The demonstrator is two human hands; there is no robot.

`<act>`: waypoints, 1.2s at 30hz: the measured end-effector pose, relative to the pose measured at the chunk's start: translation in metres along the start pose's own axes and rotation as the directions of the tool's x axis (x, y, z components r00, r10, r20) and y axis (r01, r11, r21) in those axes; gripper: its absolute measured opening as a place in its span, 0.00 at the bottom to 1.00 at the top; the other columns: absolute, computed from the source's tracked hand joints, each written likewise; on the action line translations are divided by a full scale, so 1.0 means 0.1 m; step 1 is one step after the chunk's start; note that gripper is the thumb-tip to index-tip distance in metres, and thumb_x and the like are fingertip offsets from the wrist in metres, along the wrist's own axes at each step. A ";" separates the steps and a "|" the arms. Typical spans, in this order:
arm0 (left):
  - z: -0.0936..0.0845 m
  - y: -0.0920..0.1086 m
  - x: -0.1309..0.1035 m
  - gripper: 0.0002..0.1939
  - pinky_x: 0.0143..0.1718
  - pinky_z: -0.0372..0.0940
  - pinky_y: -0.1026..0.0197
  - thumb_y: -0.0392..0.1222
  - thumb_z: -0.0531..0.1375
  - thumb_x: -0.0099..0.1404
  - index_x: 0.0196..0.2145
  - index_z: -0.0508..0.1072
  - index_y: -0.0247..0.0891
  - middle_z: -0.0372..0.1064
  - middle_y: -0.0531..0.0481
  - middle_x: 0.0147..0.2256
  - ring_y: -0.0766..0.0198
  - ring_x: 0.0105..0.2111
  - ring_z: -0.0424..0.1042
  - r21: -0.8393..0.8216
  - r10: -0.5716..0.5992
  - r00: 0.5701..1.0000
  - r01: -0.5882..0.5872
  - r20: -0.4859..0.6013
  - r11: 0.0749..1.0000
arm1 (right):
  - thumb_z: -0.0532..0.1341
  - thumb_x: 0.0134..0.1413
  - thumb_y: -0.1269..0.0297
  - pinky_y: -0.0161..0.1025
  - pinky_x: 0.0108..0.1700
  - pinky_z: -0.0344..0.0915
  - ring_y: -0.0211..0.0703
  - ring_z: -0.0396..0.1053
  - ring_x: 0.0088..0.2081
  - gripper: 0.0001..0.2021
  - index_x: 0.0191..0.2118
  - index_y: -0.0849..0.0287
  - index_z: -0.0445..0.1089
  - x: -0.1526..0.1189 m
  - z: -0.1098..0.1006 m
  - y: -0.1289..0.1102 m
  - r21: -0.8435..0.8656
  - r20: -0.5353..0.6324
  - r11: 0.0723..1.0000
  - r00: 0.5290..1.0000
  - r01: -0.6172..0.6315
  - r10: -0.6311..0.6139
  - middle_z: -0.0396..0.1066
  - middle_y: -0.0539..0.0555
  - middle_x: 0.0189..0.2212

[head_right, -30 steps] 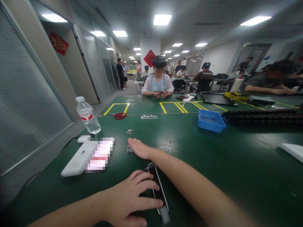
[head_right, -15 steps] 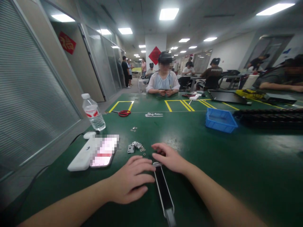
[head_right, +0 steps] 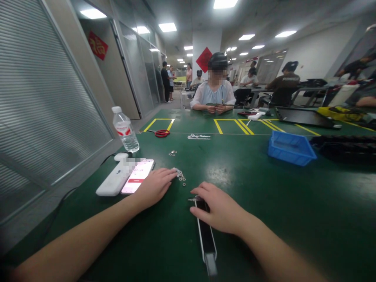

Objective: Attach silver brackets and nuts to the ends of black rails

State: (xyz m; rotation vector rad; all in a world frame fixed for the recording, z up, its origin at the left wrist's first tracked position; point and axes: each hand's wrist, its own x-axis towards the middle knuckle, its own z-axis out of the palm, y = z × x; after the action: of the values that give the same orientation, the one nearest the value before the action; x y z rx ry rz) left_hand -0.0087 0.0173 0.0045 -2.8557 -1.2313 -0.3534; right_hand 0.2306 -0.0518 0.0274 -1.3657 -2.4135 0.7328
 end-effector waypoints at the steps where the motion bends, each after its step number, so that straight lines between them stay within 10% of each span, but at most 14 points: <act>1: -0.01 0.00 0.00 0.18 0.53 0.63 0.49 0.31 0.50 0.68 0.54 0.68 0.36 0.67 0.45 0.55 0.54 0.54 0.65 0.006 0.003 1.000 -0.003 -0.007 1.000 | 0.57 0.59 0.56 0.49 0.51 0.64 0.50 0.65 0.46 0.20 0.53 0.59 0.67 0.00 0.01 0.00 -0.002 0.003 1.000 1.000 0.000 0.000 0.66 0.59 0.47; 24: -0.06 -0.10 0.00 0.23 0.47 0.66 0.50 0.35 0.58 0.64 0.57 0.62 0.35 0.72 0.42 0.46 0.52 0.45 0.72 -0.050 -0.255 0.966 0.252 -0.053 0.966 | 0.55 0.62 0.54 0.48 0.49 0.65 0.49 0.64 0.46 0.19 0.52 0.59 0.68 0.01 0.03 0.04 0.032 0.051 0.999 0.999 0.012 -0.014 0.64 0.59 0.47; 36: -0.02 -0.05 -0.03 0.09 0.48 0.57 0.45 0.41 0.56 0.67 0.40 0.76 0.41 0.70 0.45 0.44 0.51 0.47 0.65 0.074 -0.116 0.987 0.124 -0.110 0.989 | 0.56 0.62 0.57 0.46 0.51 0.63 0.48 0.63 0.47 0.17 0.51 0.60 0.68 0.02 0.04 0.03 0.025 0.041 1.000 0.999 0.018 -0.019 0.64 0.59 0.46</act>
State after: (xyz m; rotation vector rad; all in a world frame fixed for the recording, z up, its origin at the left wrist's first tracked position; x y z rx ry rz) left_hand -0.0143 0.0187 0.0054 -2.6654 -1.3677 -0.4397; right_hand 0.2298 -0.0498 0.0223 -1.3304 -2.4369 0.7901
